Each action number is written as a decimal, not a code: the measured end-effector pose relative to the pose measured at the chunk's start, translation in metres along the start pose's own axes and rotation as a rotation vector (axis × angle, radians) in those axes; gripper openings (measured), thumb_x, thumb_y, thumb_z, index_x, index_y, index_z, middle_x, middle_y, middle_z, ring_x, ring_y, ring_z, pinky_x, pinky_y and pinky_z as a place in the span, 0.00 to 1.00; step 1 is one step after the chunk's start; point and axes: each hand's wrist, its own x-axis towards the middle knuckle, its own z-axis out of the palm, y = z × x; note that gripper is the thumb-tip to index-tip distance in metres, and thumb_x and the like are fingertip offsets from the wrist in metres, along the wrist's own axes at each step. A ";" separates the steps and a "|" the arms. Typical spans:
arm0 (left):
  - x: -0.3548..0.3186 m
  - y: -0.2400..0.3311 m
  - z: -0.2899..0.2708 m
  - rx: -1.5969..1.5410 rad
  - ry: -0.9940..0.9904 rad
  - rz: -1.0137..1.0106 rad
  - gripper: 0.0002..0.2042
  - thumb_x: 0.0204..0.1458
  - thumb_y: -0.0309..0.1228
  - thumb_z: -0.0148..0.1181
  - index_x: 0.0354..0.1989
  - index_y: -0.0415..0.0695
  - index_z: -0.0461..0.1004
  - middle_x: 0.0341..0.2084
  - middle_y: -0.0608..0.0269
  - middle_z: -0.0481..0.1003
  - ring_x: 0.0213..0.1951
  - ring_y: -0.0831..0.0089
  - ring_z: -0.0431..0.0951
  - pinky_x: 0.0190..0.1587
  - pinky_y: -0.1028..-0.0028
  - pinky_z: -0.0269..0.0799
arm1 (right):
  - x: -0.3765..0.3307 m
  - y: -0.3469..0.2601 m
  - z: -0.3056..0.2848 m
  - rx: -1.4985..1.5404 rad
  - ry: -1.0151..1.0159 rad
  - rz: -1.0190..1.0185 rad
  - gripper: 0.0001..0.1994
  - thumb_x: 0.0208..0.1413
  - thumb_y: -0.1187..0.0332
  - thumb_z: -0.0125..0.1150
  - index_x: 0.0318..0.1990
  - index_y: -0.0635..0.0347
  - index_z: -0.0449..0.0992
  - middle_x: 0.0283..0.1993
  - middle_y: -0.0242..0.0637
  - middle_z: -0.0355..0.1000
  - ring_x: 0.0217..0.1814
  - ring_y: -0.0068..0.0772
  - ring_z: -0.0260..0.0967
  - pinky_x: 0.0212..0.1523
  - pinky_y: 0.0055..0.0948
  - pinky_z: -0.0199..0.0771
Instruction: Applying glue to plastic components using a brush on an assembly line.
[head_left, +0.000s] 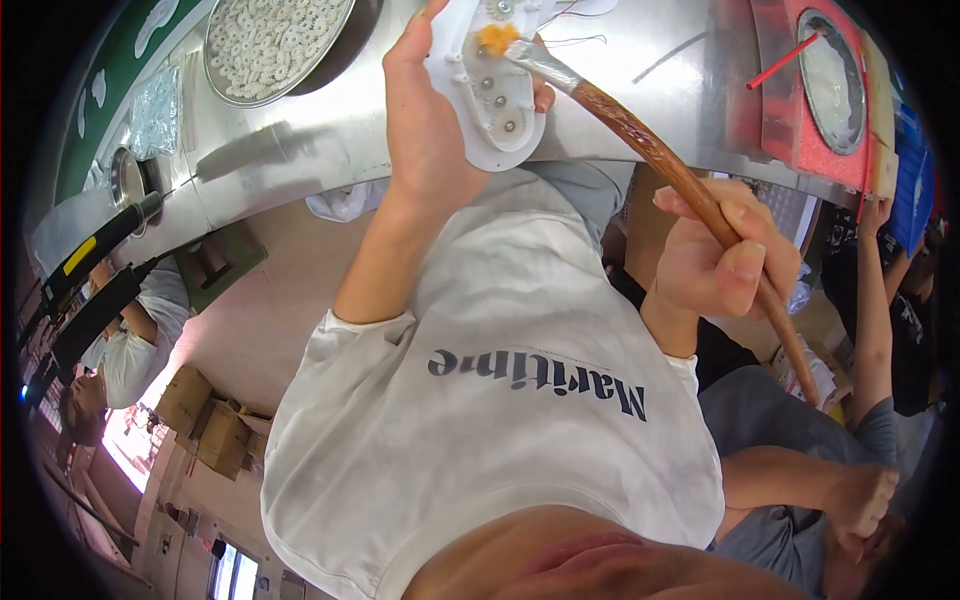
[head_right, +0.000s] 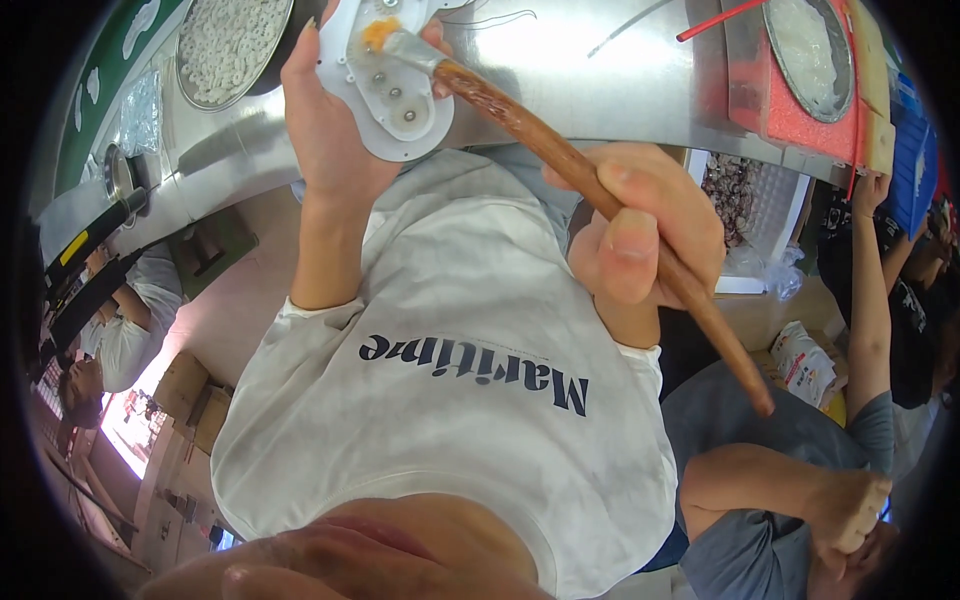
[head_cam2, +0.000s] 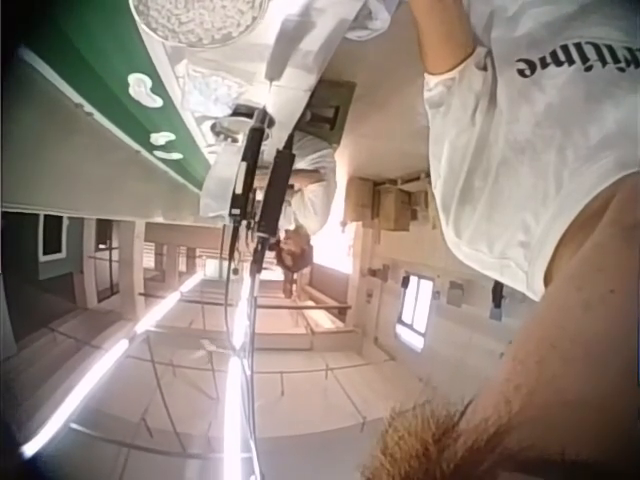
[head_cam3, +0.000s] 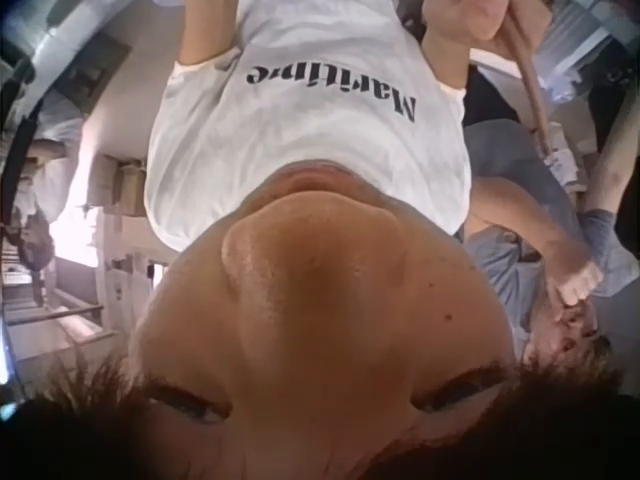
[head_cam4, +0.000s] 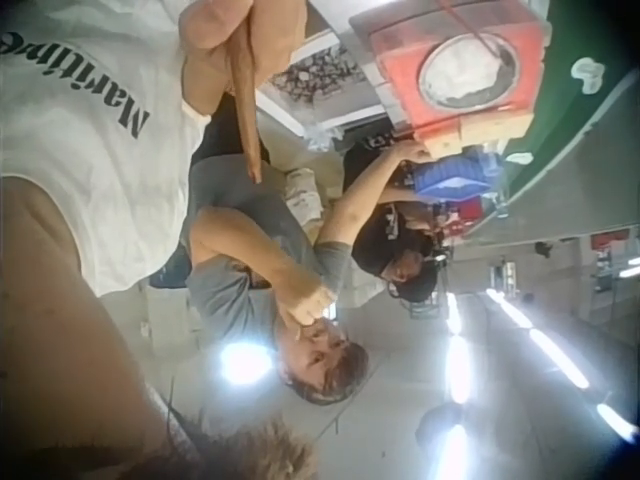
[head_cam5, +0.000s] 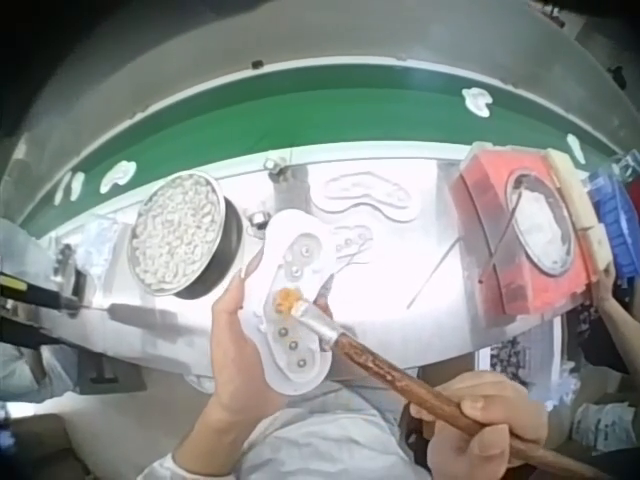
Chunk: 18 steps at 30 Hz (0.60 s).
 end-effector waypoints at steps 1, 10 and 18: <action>-0.001 0.001 -0.002 0.019 0.003 -0.004 0.26 0.58 0.49 0.30 0.54 0.41 0.61 0.32 0.55 0.70 0.32 0.66 0.72 0.34 0.68 0.70 | 0.001 0.001 0.001 0.017 0.000 0.004 0.15 0.55 0.64 0.43 0.37 0.70 0.66 0.19 0.52 0.67 0.14 0.43 0.67 0.14 0.35 0.71; 0.021 0.002 -0.009 -0.214 -0.718 0.031 0.27 0.57 0.50 0.30 0.52 0.40 0.63 0.30 0.55 0.70 0.30 0.67 0.72 0.33 0.67 0.69 | 0.000 -0.009 -0.008 -0.023 -0.099 0.037 0.14 0.53 0.66 0.42 0.36 0.71 0.67 0.18 0.53 0.67 0.12 0.42 0.66 0.14 0.35 0.70; -0.002 0.002 -0.001 0.086 -0.028 0.006 0.27 0.57 0.50 0.30 0.51 0.40 0.63 0.28 0.56 0.70 0.29 0.68 0.72 0.32 0.69 0.71 | -0.001 0.005 0.010 0.098 0.073 -0.037 0.13 0.53 0.67 0.46 0.33 0.72 0.68 0.19 0.52 0.68 0.14 0.39 0.67 0.14 0.33 0.71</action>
